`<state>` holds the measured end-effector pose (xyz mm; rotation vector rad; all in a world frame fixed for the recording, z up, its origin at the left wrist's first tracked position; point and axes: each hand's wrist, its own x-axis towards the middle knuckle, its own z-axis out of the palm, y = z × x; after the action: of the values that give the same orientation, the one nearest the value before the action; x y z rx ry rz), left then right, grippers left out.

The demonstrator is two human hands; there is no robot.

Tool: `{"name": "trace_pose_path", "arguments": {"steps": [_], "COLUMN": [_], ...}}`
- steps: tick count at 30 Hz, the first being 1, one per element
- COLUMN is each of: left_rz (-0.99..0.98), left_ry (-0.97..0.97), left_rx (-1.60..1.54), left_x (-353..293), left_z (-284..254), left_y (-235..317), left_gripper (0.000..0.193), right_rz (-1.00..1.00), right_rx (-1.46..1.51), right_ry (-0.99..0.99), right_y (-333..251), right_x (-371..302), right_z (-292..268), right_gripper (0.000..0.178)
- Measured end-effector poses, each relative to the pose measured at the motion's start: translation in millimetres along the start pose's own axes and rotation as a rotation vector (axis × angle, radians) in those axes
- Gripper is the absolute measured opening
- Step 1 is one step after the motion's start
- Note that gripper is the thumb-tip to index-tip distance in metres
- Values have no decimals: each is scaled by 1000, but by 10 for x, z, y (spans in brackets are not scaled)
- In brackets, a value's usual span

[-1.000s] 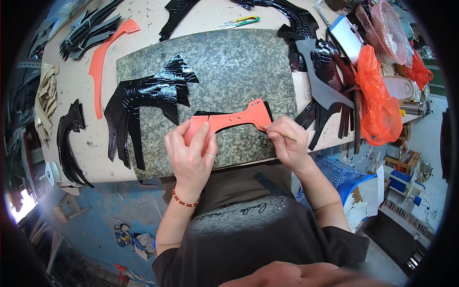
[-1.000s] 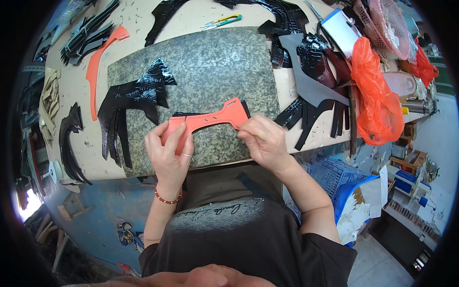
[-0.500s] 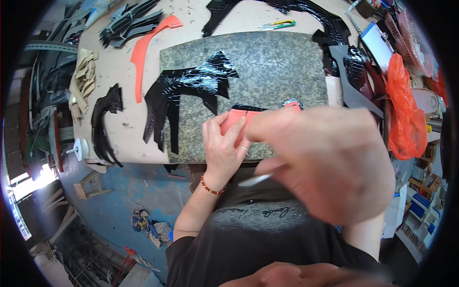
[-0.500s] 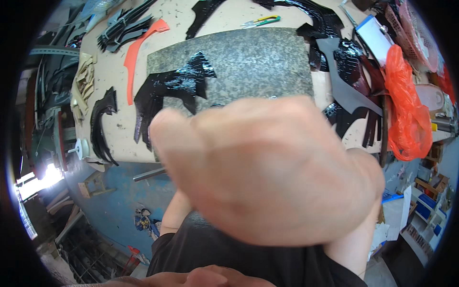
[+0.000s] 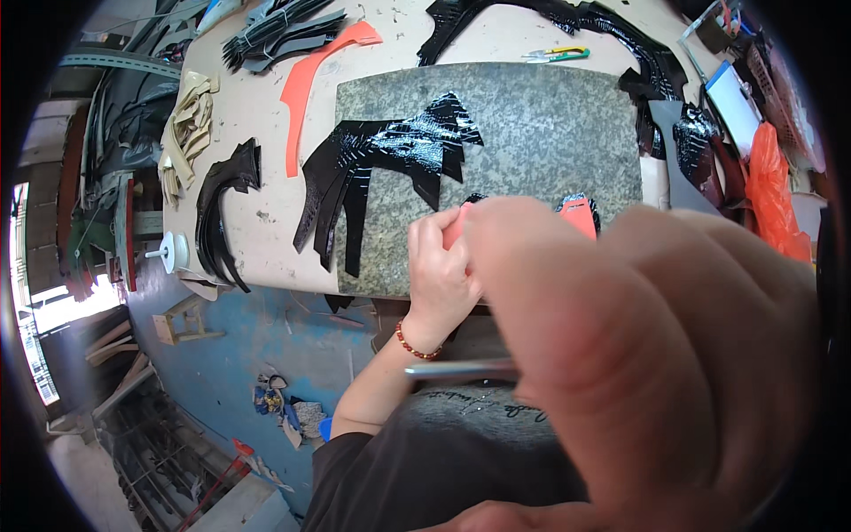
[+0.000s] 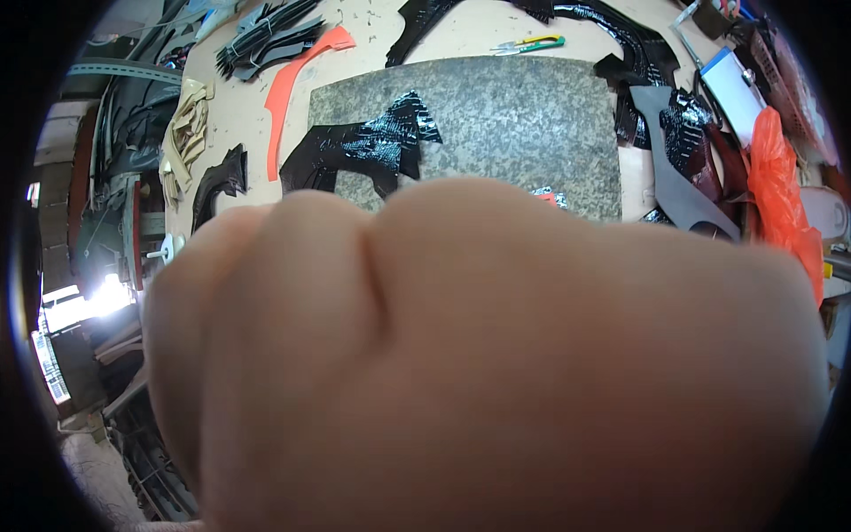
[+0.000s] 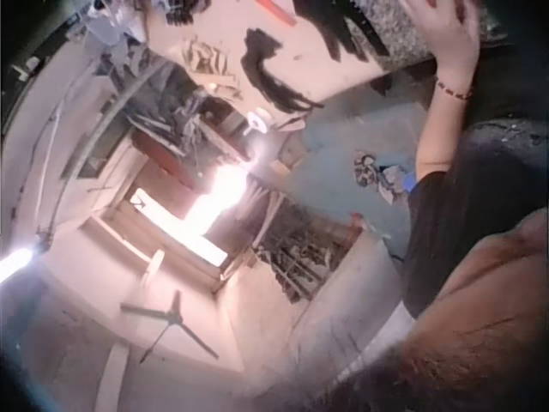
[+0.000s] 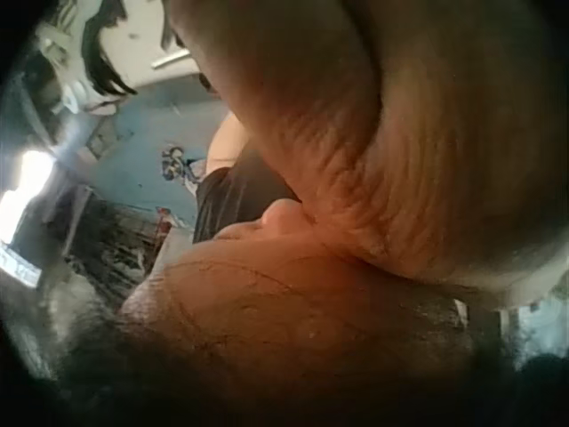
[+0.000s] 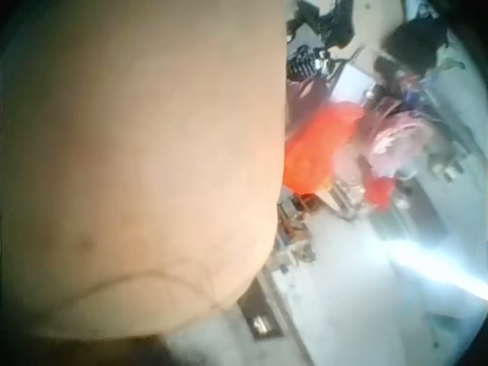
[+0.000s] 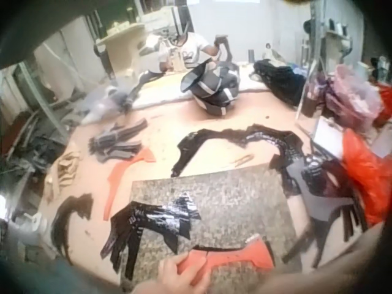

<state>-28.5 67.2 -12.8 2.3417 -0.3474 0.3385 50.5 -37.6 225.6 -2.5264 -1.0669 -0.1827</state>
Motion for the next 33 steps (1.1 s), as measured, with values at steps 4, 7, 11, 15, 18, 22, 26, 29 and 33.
{"name": "trace_pose_path", "arguments": {"steps": [4,7,11,15,18,22,26,29,33], "left_rz": [65,49,54,47,65,83,66,42,37], "left_ry": [64,80,52,88,70,41,11,3,6], "left_rx": [53,39,37,75,69,53,41,40,46], "left_x": [-25,-3,-9,-49,-55,-6,-12,-29,-28], "left_z": [37,-45,74,19,61,18,-14,-10,3], "left_y": [-17,0,49,-62,-82,-23,-38,-30,-13], "left_gripper": [32,31,32,32,32,34,35,35,35], "right_rz": [-67,-148,-172,26,247,339,503,603,395], "right_rx": [-68,-68,-74,-123,19,545,805,843,608], "right_ry": [34,60,73,-197,23,213,288,295,349], "right_y": [14,-227,-340,78,301,717,736,756,829], "right_x": [17,-21,607,-1396,-1212,-1237,-1266,-1285,-1314], "right_z": [-96,-85,-122,-509,159,1017,1656,1816,1938], "right_gripper": [17,15,14,12,8,13,19,16,8]}}
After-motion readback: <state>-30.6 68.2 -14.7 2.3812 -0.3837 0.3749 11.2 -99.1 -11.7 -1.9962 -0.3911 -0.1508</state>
